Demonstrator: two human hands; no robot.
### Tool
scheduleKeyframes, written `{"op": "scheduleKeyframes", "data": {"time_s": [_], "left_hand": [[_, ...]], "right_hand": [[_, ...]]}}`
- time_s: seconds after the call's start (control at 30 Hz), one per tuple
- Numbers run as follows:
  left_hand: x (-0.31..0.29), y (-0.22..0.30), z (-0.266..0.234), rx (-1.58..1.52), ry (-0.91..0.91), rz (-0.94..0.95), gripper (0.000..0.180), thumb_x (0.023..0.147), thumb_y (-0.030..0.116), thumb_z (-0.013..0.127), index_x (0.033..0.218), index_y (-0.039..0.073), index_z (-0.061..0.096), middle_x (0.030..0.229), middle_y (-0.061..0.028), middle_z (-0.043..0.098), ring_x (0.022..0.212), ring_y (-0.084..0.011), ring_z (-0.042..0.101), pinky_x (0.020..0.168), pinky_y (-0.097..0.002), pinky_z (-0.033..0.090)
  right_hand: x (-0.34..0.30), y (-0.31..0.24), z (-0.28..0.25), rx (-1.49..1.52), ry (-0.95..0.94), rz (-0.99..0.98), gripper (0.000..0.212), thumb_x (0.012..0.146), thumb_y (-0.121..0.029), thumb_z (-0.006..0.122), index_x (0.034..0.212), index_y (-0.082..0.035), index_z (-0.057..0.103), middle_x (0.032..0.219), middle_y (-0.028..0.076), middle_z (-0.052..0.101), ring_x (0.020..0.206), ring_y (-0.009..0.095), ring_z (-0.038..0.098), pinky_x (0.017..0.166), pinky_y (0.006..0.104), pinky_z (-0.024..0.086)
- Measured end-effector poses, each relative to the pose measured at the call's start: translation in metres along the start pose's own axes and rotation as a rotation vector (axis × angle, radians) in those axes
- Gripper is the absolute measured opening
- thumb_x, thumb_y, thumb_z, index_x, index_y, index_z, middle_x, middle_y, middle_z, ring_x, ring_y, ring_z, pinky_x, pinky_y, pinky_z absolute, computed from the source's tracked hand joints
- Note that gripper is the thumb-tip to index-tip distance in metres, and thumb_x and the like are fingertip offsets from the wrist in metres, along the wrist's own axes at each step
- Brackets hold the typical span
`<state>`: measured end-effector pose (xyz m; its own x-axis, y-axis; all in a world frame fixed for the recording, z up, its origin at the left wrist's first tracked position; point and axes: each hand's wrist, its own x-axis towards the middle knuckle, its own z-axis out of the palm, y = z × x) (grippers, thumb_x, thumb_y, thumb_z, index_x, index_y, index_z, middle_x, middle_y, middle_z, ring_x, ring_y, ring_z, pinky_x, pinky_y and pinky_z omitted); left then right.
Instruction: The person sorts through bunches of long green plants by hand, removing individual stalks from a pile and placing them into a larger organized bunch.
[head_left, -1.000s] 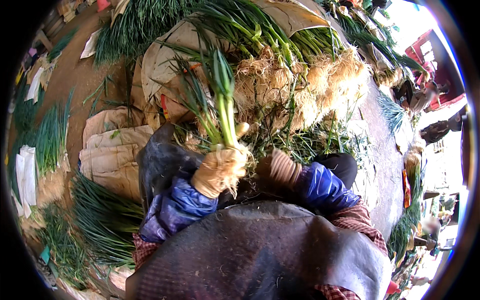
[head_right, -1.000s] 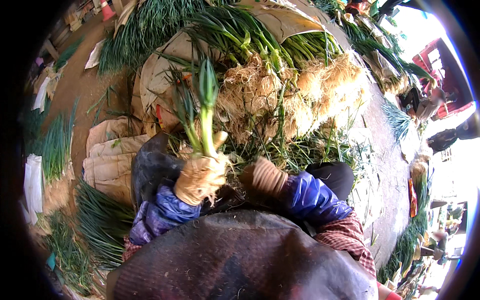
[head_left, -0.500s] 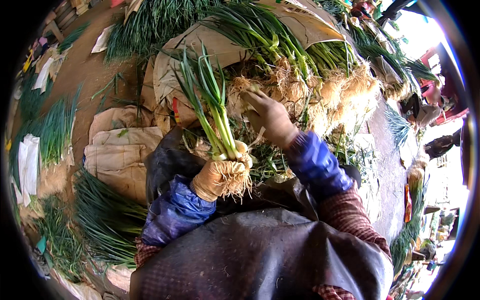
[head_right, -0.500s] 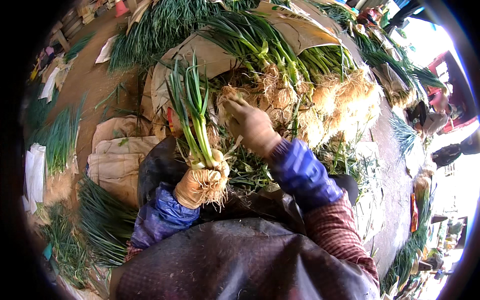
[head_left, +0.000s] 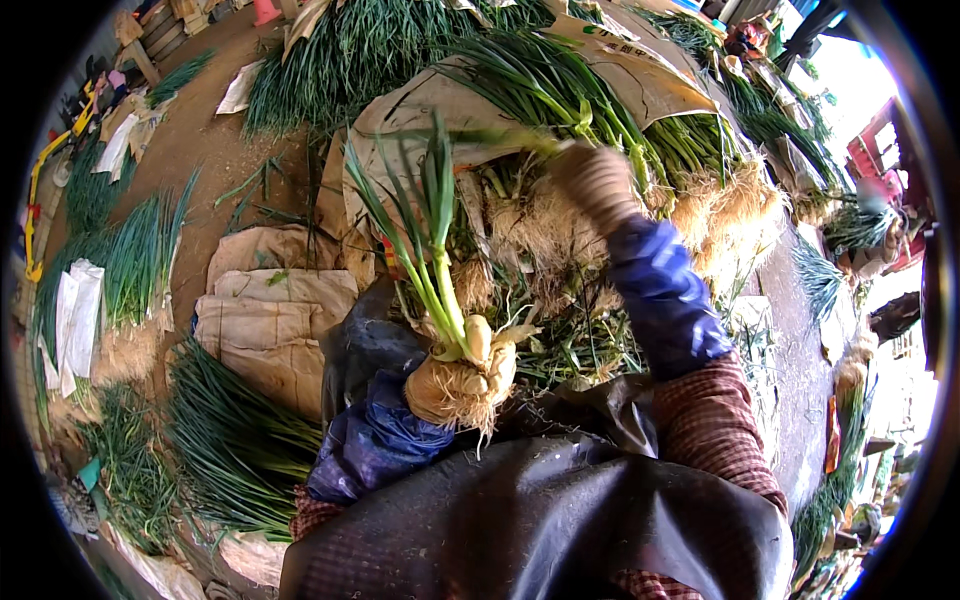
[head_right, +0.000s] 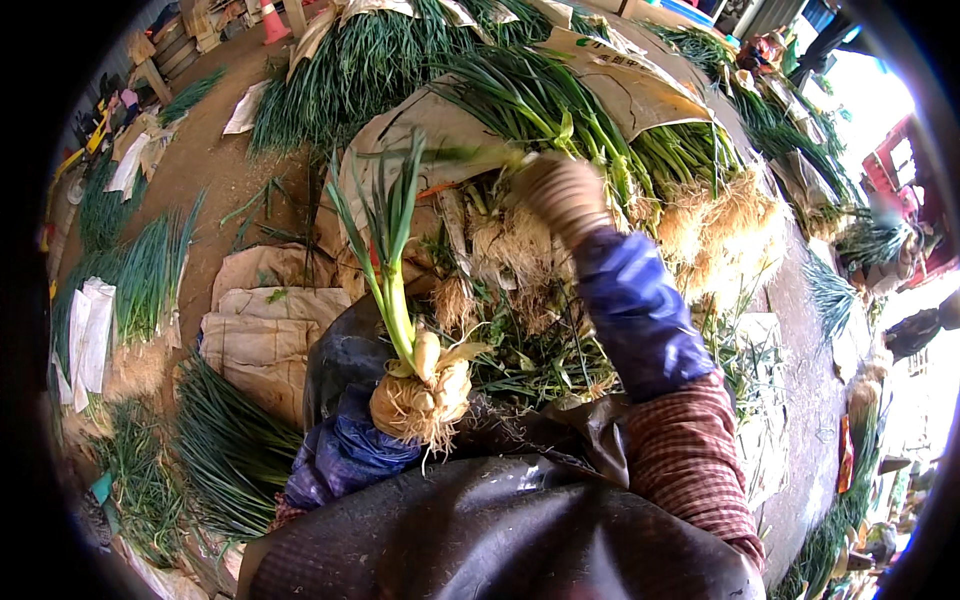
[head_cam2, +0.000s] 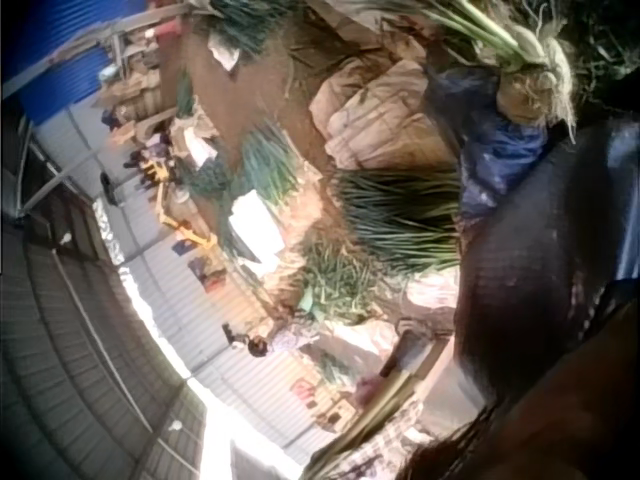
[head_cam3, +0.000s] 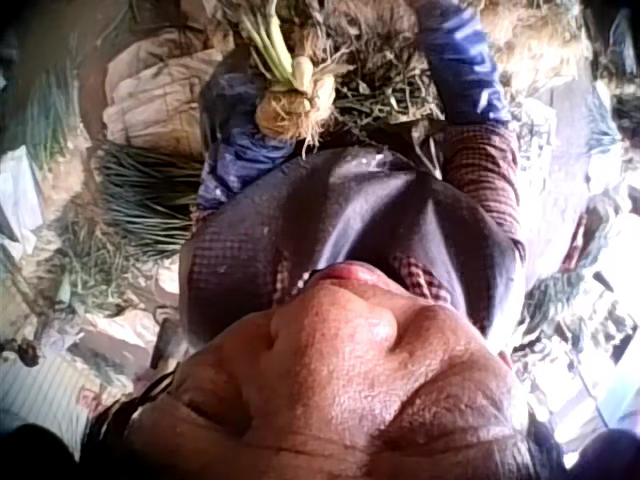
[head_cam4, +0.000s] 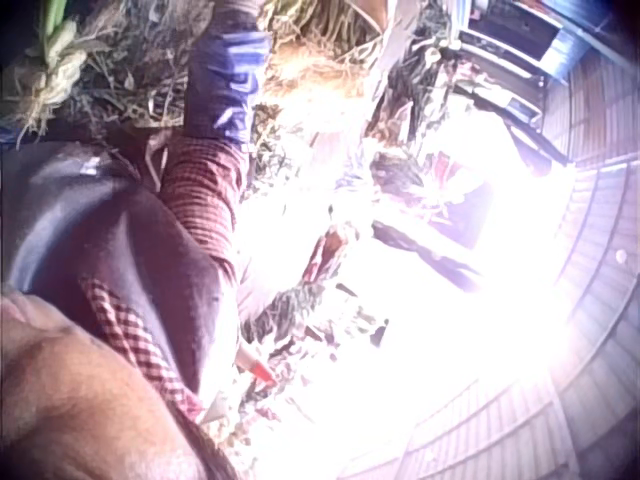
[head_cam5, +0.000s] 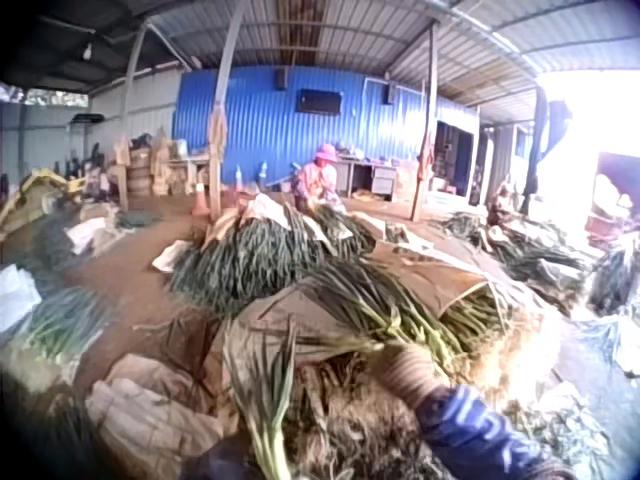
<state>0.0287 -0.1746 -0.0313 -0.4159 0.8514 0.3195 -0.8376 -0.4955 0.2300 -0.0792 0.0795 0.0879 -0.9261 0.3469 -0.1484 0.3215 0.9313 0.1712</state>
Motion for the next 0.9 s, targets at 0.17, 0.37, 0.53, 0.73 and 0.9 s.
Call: {"op": "scheduleKeyframes", "data": {"time_s": [0.17, 0.37, 0.53, 0.73, 0.9], "left_hand": [[0.002, 0.002, 0.012, 0.020, -0.036, -0.102, 0.027, 0.074, 0.002, 0.078, 0.090, 0.008, 0.058, 0.085, -0.0082, 0.057, 0.077, -0.0188, 0.059, 0.062, -0.0267, 0.049], [0.000, 0.004, 0.021, -0.180, -0.139, -0.189, 0.022, 0.071, 0.003, 0.080, 0.082, 0.006, 0.062, 0.087, -0.0168, 0.060, 0.068, -0.0182, 0.057, 0.058, -0.0273, 0.048], [0.003, 0.025, 0.031, -0.213, -0.338, -0.139, 0.015, 0.078, -0.001, 0.068, 0.079, 0.010, 0.058, 0.111, -0.0263, 0.059, 0.069, -0.0154, 0.053, 0.052, -0.0268, 0.043], [0.012, 0.059, 0.046, 0.132, 0.123, -0.005, 0.017, 0.087, 0.004, 0.064, 0.096, 0.013, 0.053, 0.075, -0.0037, 0.051, 0.053, -0.0098, 0.047, 0.042, -0.0229, 0.037], [0.058, 0.028, 0.029, 0.385, 0.369, -0.133, 0.017, 0.083, -0.004, 0.060, 0.098, 0.003, 0.058, 0.090, -0.0103, 0.061, 0.067, -0.0182, 0.062, 0.062, -0.0267, 0.057]], "right_hand": [[-0.062, 0.127, -0.004, 0.731, 0.881, 0.248, 0.027, 0.089, -0.030, 0.064, 0.093, -0.004, 0.067, 0.083, 0.007, 0.071, 0.071, 0.010, 0.061, 0.061, 0.0219, 0.049], [-0.089, 0.177, 0.032, 0.932, 0.950, 0.447, 0.032, 0.083, -0.028, 0.067, 0.096, 0.001, 0.070, 0.084, 0.010, 0.071, 0.077, 0.015, 0.060, 0.075, 0.0306, 0.047], [-0.065, 0.278, 0.107, 1.256, 0.768, 0.633, 0.034, 0.083, -0.037, 0.067, 0.098, -0.007, 0.069, 0.085, 0.004, 0.068, 0.069, 0.018, 0.054, 0.066, 0.0346, 0.044], [-0.098, 0.283, 0.116, 2.347, 0.301, 0.216, 0.041, 0.086, -0.038, 0.063, 0.112, -0.006, 0.063, 0.098, 0.007, 0.067, 0.072, 0.020, 0.060, 0.063, 0.0371, 0.052], [-0.124, 0.131, 0.113, 2.455, -0.314, -0.452, 0.040, 0.086, -0.023, 0.069, 0.117, -0.001, 0.055, 0.100, 0.006, 0.065, 0.091, 0.019, 0.063, 0.088, 0.0347, 0.051]]}}
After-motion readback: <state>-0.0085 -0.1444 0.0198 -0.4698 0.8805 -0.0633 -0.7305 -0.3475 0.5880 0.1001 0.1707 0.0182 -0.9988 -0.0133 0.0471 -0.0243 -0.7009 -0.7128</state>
